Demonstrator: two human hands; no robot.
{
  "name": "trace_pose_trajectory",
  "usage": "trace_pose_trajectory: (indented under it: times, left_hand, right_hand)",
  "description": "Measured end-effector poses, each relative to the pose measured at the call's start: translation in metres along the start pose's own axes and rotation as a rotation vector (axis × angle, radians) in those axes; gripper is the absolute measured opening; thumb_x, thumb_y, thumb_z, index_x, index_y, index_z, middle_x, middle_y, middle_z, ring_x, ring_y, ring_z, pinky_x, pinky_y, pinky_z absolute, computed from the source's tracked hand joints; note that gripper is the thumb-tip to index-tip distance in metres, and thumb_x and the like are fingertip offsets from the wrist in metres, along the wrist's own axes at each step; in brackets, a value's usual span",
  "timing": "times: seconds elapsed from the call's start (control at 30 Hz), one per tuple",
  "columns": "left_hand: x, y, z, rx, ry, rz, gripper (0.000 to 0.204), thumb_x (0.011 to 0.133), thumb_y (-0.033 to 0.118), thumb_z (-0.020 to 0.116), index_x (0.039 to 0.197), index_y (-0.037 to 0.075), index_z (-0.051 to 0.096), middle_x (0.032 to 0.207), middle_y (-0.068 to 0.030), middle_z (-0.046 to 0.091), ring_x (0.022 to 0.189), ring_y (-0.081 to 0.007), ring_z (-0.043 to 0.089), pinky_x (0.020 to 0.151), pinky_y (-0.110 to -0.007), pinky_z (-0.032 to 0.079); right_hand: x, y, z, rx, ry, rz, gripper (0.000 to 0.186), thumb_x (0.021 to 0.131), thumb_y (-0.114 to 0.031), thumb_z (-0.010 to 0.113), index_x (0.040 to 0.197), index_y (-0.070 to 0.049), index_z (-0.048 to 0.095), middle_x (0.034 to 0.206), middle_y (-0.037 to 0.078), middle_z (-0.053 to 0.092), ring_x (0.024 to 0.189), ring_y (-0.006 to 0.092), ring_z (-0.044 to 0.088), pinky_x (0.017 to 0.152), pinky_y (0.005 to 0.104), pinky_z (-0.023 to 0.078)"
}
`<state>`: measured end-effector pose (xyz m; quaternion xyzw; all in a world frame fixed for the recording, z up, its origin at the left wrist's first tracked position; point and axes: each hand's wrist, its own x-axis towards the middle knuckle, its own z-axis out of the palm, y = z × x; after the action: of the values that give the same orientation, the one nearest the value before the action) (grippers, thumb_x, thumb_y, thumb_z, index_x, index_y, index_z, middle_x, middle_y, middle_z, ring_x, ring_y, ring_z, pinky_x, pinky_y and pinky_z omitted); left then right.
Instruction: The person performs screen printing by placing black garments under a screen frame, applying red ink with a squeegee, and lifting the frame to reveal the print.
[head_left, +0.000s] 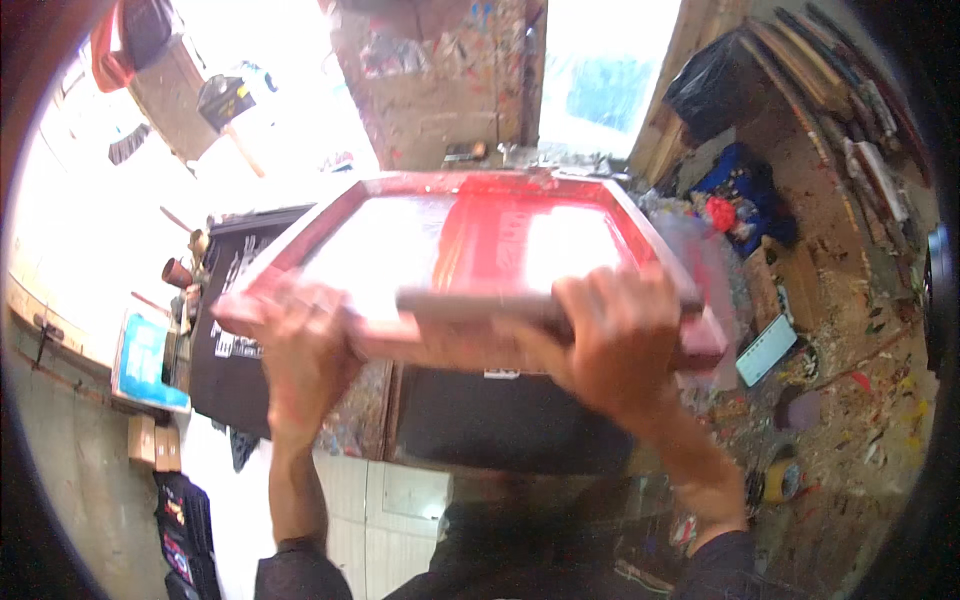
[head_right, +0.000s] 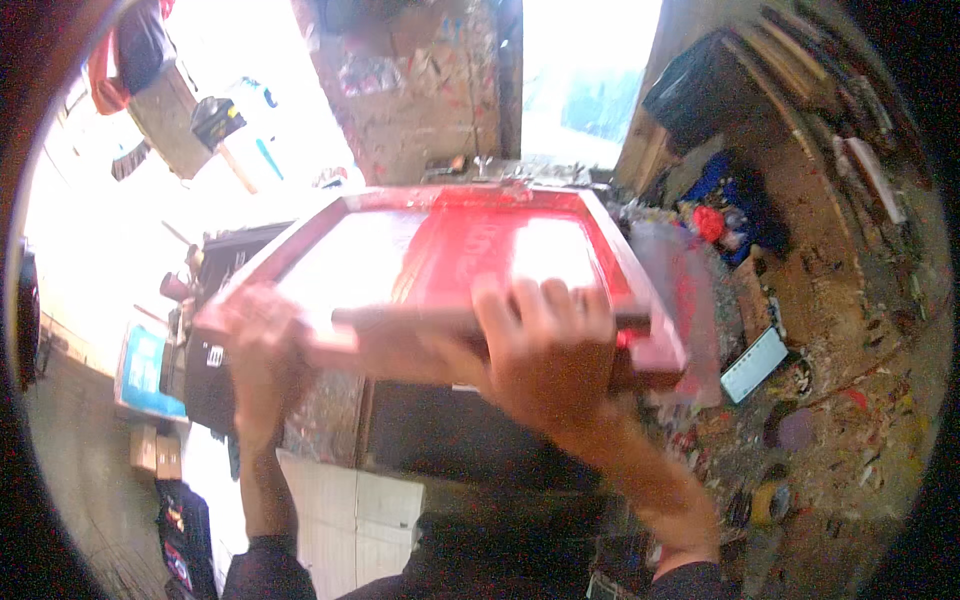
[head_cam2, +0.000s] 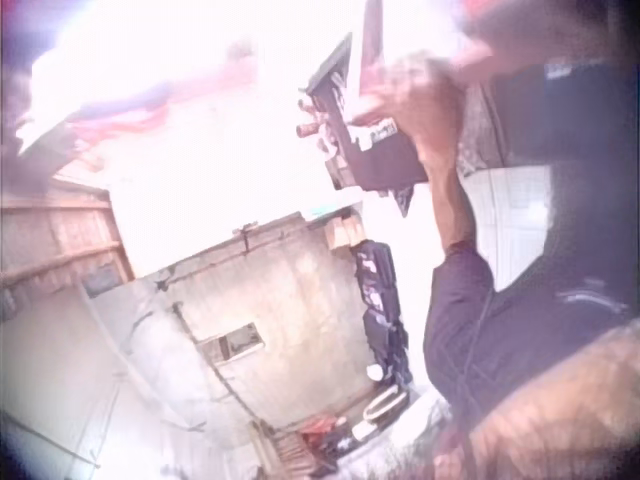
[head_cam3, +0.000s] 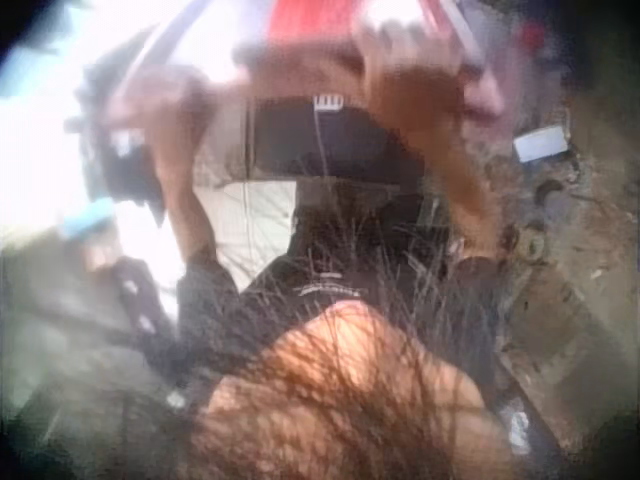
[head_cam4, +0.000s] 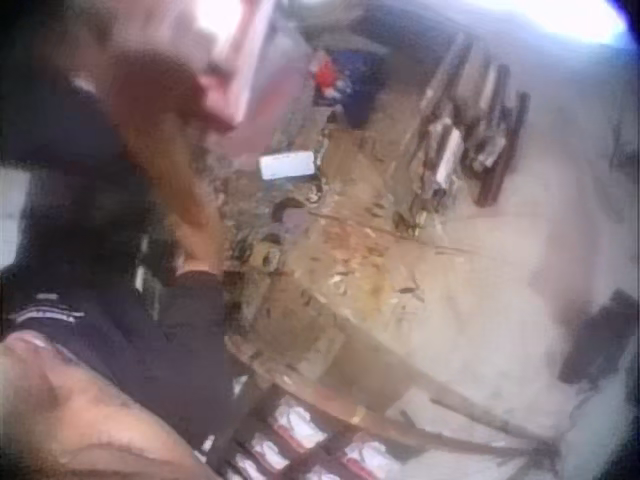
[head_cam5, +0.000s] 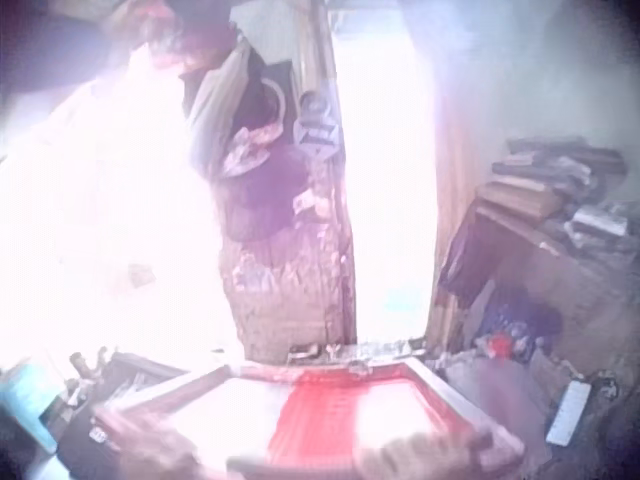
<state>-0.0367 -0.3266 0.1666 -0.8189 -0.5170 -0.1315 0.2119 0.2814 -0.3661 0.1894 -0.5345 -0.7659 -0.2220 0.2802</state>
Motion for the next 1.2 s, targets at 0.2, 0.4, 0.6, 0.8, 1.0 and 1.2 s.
trace_pose_trajectory:
  times: [0.2, 0.4, 0.6, 0.8, 1.0, 1.2]
  left_hand:
    - [-0.109, 0.04, 0.075, -0.41, -0.284, 0.042, 0.048, 0.069, 0.024, 0.086, 0.108, 0.004, 0.067, 0.106, -0.0117, 0.066, 0.105, -0.0308, 0.062, 0.096, -0.045, 0.045]
    - [-0.125, 0.041, 0.093, -0.526, -0.347, -0.014, 0.054, 0.065, 0.025, 0.089, 0.112, 0.006, 0.068, 0.107, -0.009, 0.066, 0.106, -0.0313, 0.06, 0.098, -0.046, 0.045]
    - [-0.128, 0.042, 0.106, -0.563, -0.294, -0.057, 0.051, 0.071, 0.036, 0.086, 0.11, 0.008, 0.068, 0.102, -0.0078, 0.064, 0.102, -0.0296, 0.059, 0.094, -0.045, 0.044]
    - [-0.131, 0.046, 0.108, -0.521, -0.193, -0.021, 0.05, 0.075, 0.039, 0.084, 0.11, 0.008, 0.067, 0.102, -0.0074, 0.063, 0.1, -0.0293, 0.058, 0.094, -0.045, 0.044]
    - [-0.133, 0.044, 0.108, -0.565, -0.195, -0.014, 0.05, 0.069, 0.038, 0.086, 0.105, 0.009, 0.067, 0.095, -0.0072, 0.059, 0.096, -0.0301, 0.057, 0.091, -0.045, 0.043]
    - [-0.14, 0.034, 0.11, -0.532, -0.141, 0.01, 0.052, 0.064, 0.041, 0.09, 0.103, 0.013, 0.069, 0.095, -0.0058, 0.06, 0.097, -0.0291, 0.058, 0.089, -0.045, 0.044]
  right_hand:
    - [-0.145, -0.056, 0.058, 0.219, -0.195, 0.092, 0.046, 0.073, -0.042, 0.088, 0.101, -0.01, 0.07, 0.1, 0.002, 0.068, 0.093, 0.0212, 0.063, 0.086, 0.0449, 0.041]
    - [-0.153, -0.058, 0.069, 0.23, -0.312, 0.06, 0.046, 0.072, -0.037, 0.088, 0.104, -0.009, 0.069, 0.105, 0.002, 0.068, 0.102, 0.0208, 0.064, 0.097, 0.0469, 0.041]
    - [-0.111, -0.039, 0.088, 0.16, -0.375, -0.036, 0.026, 0.08, -0.028, 0.077, 0.095, -0.01, 0.064, 0.089, 0.006, 0.068, 0.092, 0.0247, 0.07, 0.084, 0.0434, 0.05]
    - [-0.072, -0.011, 0.094, 0.272, -0.588, 0.015, 0.014, 0.086, -0.022, 0.069, 0.092, -0.012, 0.063, 0.073, 0.01, 0.069, 0.072, 0.0294, 0.072, 0.063, 0.0448, 0.053]
    - [-0.126, -0.039, 0.087, 0.2, -0.373, -0.034, 0.01, 0.088, -0.023, 0.066, 0.091, -0.014, 0.064, 0.076, 0.009, 0.072, 0.068, 0.0258, 0.074, 0.069, 0.0455, 0.057]
    - [-0.038, 0.024, 0.194, -0.066, -0.085, -0.131, 0.013, 0.089, -0.027, 0.067, 0.087, -0.014, 0.065, 0.074, 0.005, 0.069, 0.072, 0.0235, 0.072, 0.09, 0.048, 0.051]
